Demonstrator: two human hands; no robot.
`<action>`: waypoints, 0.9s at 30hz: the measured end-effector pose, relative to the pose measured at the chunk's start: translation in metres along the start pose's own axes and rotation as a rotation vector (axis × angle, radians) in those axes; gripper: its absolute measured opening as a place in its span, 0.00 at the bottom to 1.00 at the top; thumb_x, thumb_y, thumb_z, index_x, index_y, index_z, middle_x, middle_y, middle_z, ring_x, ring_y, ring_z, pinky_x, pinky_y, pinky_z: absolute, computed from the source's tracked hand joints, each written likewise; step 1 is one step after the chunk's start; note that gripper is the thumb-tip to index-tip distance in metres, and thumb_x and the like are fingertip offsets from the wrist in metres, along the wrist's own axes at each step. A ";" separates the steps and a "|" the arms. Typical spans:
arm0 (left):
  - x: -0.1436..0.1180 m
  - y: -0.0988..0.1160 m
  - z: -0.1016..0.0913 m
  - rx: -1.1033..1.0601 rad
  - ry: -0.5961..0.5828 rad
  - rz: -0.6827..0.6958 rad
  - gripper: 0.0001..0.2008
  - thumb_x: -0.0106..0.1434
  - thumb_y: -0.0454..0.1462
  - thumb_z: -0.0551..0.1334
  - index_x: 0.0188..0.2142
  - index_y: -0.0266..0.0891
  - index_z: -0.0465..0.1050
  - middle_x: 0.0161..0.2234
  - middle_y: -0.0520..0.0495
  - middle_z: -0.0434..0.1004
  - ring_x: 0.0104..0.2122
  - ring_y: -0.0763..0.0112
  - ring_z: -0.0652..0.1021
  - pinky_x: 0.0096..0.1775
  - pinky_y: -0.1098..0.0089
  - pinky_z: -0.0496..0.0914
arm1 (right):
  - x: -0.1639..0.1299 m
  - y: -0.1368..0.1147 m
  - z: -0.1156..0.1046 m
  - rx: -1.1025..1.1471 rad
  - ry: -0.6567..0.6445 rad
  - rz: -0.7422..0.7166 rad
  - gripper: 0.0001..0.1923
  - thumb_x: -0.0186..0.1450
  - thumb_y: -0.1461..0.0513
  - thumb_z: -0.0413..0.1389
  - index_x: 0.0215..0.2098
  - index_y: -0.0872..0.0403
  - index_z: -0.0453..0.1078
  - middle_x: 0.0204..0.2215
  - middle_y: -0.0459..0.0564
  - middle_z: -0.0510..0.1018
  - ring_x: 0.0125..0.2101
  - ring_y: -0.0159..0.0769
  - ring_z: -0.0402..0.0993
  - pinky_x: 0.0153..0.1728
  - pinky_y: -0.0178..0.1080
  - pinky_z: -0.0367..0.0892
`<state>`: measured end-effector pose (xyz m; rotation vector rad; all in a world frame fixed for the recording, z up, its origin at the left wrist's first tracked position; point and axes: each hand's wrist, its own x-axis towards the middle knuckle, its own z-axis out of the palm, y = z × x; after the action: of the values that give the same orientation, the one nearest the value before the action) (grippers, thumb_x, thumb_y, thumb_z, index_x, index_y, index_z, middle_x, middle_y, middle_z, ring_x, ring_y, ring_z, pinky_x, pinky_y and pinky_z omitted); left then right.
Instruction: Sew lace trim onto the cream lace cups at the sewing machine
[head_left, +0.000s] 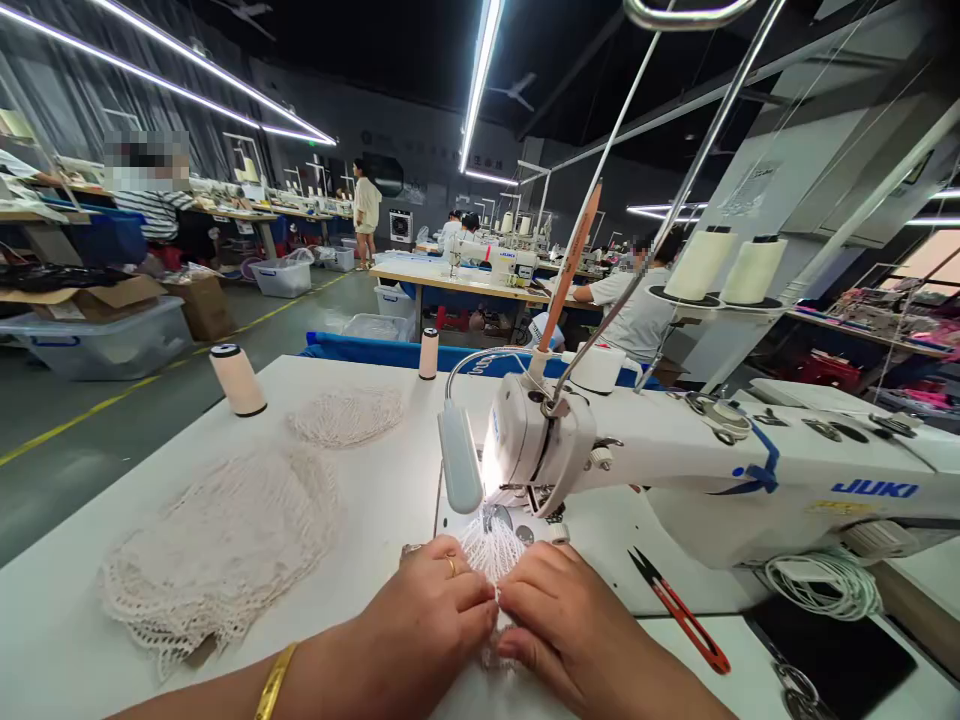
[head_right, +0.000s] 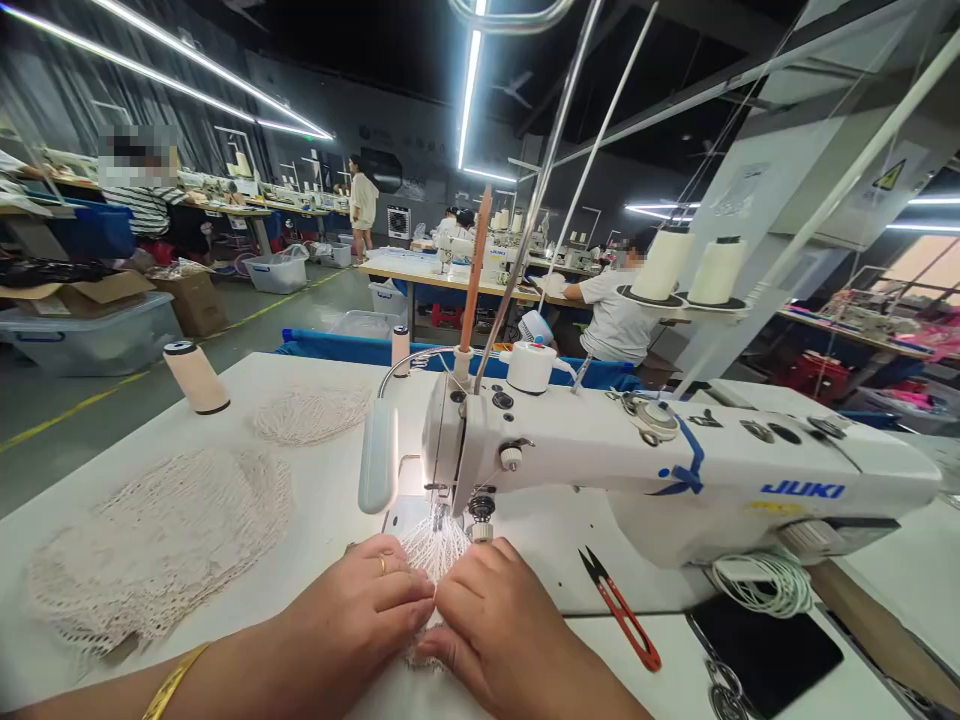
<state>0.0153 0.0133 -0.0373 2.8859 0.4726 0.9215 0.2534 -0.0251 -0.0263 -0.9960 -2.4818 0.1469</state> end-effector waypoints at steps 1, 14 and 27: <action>0.000 0.000 -0.001 0.005 -0.003 -0.001 0.10 0.68 0.25 0.60 0.34 0.41 0.66 0.32 0.53 0.78 0.30 0.67 0.75 0.42 0.61 0.65 | 0.000 0.001 0.001 0.002 0.005 0.008 0.20 0.84 0.49 0.47 0.39 0.50 0.68 0.37 0.47 0.77 0.38 0.41 0.70 0.42 0.42 0.63; 0.007 -0.019 0.009 0.016 0.072 -0.032 0.13 0.76 0.30 0.59 0.32 0.40 0.70 0.31 0.51 0.77 0.31 0.66 0.73 0.40 0.62 0.65 | 0.004 0.011 0.012 -0.006 -0.019 0.101 0.07 0.77 0.64 0.62 0.42 0.50 0.68 0.42 0.46 0.80 0.40 0.42 0.73 0.40 0.42 0.63; 0.034 -0.027 -0.020 -0.472 -0.096 -0.432 0.18 0.77 0.36 0.54 0.29 0.39 0.72 0.31 0.51 0.78 0.34 0.68 0.77 0.39 0.70 0.69 | 0.012 0.012 0.024 0.015 0.231 0.202 0.13 0.78 0.68 0.48 0.54 0.49 0.70 0.42 0.50 0.84 0.41 0.46 0.81 0.38 0.43 0.73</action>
<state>0.0225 0.0488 -0.0066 2.2670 0.7195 0.7026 0.2424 -0.0071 -0.0467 -1.1853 -2.1681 0.1076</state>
